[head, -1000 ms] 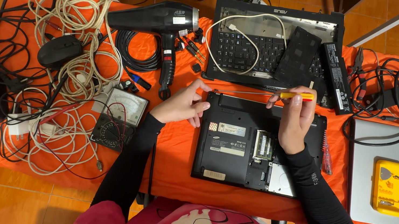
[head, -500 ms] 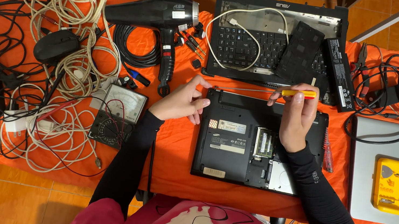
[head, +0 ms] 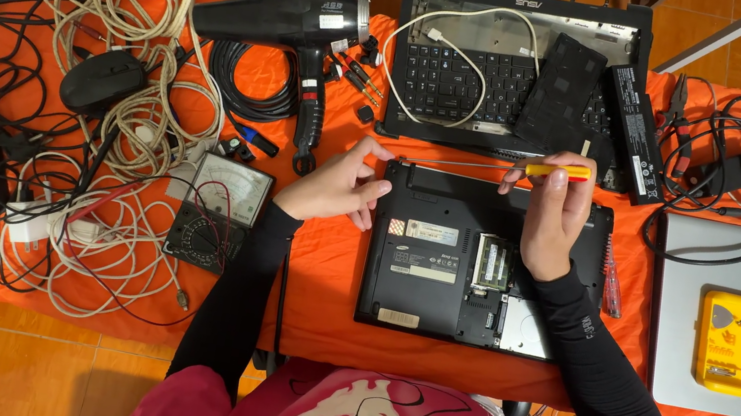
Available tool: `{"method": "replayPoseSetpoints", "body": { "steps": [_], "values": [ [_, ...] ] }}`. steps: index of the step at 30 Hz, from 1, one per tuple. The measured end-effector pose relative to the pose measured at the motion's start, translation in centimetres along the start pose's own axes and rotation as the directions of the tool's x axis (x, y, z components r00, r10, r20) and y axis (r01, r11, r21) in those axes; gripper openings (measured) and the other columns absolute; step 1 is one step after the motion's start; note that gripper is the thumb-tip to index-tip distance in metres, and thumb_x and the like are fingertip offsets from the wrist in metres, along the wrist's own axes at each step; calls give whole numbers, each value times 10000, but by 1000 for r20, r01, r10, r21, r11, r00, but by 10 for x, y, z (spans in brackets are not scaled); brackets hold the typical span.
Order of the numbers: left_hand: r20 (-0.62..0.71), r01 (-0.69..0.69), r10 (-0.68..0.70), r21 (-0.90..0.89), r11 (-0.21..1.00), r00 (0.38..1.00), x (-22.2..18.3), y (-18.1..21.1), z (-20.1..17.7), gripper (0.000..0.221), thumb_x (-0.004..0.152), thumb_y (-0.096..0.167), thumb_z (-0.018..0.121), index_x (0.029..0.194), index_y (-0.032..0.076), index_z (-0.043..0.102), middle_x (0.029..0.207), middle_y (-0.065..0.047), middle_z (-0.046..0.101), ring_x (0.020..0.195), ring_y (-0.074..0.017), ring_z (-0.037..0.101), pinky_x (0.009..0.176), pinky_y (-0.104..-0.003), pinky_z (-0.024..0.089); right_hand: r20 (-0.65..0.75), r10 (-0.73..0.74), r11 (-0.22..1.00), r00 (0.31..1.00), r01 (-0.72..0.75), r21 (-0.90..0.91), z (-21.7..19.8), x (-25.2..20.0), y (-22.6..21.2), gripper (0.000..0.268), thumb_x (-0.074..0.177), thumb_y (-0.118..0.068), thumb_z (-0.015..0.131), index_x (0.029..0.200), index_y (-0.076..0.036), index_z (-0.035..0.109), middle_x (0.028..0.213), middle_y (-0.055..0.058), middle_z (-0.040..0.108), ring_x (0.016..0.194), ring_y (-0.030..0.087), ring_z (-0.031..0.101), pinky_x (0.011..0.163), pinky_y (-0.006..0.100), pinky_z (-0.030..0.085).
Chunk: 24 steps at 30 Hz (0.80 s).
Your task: The person is disassembling a laptop by removing screws from the bottom case using a screwdriver.
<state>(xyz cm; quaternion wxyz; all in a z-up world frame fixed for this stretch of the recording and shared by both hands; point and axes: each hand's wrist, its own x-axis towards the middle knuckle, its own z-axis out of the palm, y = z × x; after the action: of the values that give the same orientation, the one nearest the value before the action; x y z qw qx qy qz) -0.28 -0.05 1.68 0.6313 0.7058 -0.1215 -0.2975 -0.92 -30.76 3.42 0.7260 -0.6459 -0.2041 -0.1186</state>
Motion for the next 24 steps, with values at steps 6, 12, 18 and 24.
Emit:
{"method": "replayPoseSetpoints", "body": {
  "steps": [6,12,18,24],
  "values": [
    [5,12,-12,-10,1000,1000,-3,5,-1,507,1016,263,569,1385,24,317,832,-143,654,655,-196,754,563,-312,646,-4,-1,1000,1000,1,8,0,0,0,191,1201,-260,410,1259,-78,430,1048,168,624,900,212,638,846,361,541],
    [-5,36,-36,-24,999,999,1,-2,-3,563,1004,277,580,1386,2,270,856,-165,669,656,-209,757,560,-322,655,-11,-1,1000,1000,1,23,2,1,-1,191,1203,-263,416,1257,-80,432,1043,159,614,896,210,635,838,355,541],
    [2,43,-43,-30,999,999,1,-4,-5,560,1010,285,585,1378,-10,284,861,-174,675,648,-208,750,555,-323,649,-13,4,1000,1000,-3,18,1,-2,-1,185,1212,-265,432,1263,-86,431,988,137,585,897,208,634,811,352,545],
    [31,24,-23,-57,998,999,-2,-5,-4,564,1019,288,596,1381,-12,285,907,-150,663,654,-189,742,565,-315,655,-15,43,999,999,-43,16,-3,-7,0,217,1245,-293,441,1241,-77,422,1009,145,596,874,211,621,792,352,532]
  ]
}}
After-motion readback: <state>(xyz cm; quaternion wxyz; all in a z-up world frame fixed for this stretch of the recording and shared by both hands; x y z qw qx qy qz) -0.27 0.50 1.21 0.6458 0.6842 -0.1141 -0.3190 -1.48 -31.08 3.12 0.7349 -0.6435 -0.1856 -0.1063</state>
